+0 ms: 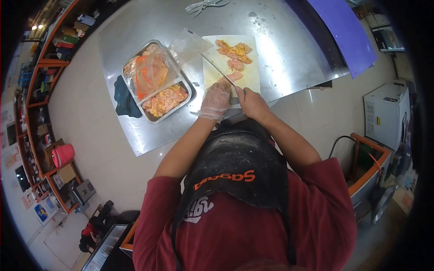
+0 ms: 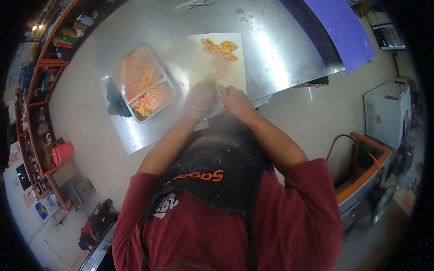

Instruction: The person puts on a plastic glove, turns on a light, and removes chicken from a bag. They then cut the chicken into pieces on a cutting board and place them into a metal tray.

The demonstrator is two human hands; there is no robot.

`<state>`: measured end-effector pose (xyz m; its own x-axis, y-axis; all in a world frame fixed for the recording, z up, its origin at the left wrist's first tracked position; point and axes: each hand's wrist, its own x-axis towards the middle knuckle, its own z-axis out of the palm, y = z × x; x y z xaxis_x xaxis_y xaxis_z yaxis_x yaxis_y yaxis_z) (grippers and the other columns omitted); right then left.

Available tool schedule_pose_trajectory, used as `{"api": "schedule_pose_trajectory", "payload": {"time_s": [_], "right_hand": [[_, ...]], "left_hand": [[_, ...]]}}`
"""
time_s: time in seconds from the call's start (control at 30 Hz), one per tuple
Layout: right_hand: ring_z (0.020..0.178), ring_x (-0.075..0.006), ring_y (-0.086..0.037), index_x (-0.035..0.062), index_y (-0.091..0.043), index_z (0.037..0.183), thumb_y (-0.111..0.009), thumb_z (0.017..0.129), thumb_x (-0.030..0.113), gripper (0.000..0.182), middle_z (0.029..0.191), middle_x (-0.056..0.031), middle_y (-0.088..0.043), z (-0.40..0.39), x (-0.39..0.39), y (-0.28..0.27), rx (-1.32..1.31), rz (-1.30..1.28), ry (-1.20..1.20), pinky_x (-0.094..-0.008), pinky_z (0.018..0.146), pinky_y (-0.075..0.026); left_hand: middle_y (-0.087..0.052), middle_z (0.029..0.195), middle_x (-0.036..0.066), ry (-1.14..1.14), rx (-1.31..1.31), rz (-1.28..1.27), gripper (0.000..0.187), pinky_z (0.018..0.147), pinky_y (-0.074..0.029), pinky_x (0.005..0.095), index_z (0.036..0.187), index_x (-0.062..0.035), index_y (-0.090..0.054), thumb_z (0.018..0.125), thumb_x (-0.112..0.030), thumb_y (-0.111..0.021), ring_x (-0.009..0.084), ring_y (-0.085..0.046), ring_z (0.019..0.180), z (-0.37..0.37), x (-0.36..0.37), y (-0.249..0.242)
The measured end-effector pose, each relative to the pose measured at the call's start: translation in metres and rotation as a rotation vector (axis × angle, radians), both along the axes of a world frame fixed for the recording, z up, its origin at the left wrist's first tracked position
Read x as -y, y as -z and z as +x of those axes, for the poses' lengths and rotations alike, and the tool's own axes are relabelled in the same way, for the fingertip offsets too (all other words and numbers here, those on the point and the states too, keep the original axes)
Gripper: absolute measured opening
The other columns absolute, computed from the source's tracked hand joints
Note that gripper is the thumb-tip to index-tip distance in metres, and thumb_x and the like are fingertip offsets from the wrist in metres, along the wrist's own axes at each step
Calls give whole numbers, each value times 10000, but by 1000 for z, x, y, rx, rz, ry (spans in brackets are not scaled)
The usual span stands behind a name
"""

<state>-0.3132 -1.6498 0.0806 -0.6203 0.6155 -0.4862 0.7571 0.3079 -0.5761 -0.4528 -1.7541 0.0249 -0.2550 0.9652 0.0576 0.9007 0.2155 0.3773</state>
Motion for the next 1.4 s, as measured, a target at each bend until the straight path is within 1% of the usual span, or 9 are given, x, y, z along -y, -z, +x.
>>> {"api": "schedule_pose_trajectory", "payload": {"time_s": [0.3, 0.43, 0.63, 0.77, 1.07, 1.17, 1.2, 1.33, 1.4], "right_hand": [[1038, -513, -640, -40, -678, 1063, -374, 1068, 509, 627, 1028, -336, -682, 67, 7, -6, 229, 94, -54, -544, 912, -502], [1047, -496, -646, -39, -684, 1042, -376, 1062, 530, 648, 1019, -338, -681, -18, -5, -4, 68, 89, -112, -538, 914, -504], [1029, -494, -653, -24, -681, 1051, -360, 1060, 543, 652, 1045, -326, -686, 69, 2, -15, 272, 24, -50, -546, 913, -508], [1020, -486, -659, -20, -674, 1070, -375, 1057, 545, 640, 1032, -319, -690, 77, -13, -15, 293, 44, -106, -542, 904, -514], [938, -422, -693, -32, -682, 1125, -366, 1042, 619, 728, 998, -286, -708, 34, -134, -55, 156, 24, -141, -483, 912, -520], [838, -366, -703, -59, -680, 1146, -367, 1030, 650, 784, 950, -269, -710, 48, -170, -43, 116, 13, -18, -447, 796, -554], [667, -290, -679, -90, -663, 1133, -370, 1015, 678, 830, 842, -214, -690, 46, -174, -52, 176, -75, 30, -404, 593, -548], [468, -201, -550, -88, -647, 1069, -354, 1010, 699, 842, 668, -96, -568, 54, -191, -20, 189, -298, -55, -350, 414, -446], [451, -201, -529, -84, -640, 1021, -340, 1019, 689, 829, 637, -97, -554, 55, -187, -15, 192, -361, -95, -352, 410, -426]], "left_hand": [[-638, 1051, 140, -23, -39, 265, 255, 764, -574, 374, 1071, -2, -680, 857, -118, -604, 254, -651, 918, 3, -10, 0], [-646, 1002, 135, 26, -67, 58, 243, 743, -580, 340, 1064, 17, -674, 874, -113, -597, 248, -650, 889, 4, -11, 7], [-648, 910, 157, -111, -196, -25, 163, 770, -566, 355, 994, -24, -666, 899, -131, -587, 260, -654, 873, -5, -5, -15], [-658, 960, 214, -317, 100, -46, 168, 845, -545, 449, 975, -8, -650, 862, -131, -628, 381, -652, 915, -14, 3, -2], [-704, 904, 208, -741, 528, 190, 221, 820, -533, 431, 947, -1, -685, 930, -221, -681, 340, -697, 876, -13, -27, -26], [-701, 920, 190, -867, 591, 234, 178, 837, -528, 438, 953, -9, -678, 915, -183, -696, 339, -690, 918, -18, -72, -28], [-681, 1071, 202, -842, 560, 170, 266, 894, -528, 414, 1067, -8, -661, 892, -200, -718, 322, -670, 983, -26, -84, -5], [-589, 1243, 215, -656, 254, -79, 742, 989, -506, 375, 1283, 14, -532, 698, -308, -856, 321, -610, 1131, -44, -125, 39], [-602, 1227, 205, -614, 262, -176, 717, 975, -515, 368, 1278, 17, -533, 698, -263, -847, 308, -621, 1117, -48, -136, 32]]}}
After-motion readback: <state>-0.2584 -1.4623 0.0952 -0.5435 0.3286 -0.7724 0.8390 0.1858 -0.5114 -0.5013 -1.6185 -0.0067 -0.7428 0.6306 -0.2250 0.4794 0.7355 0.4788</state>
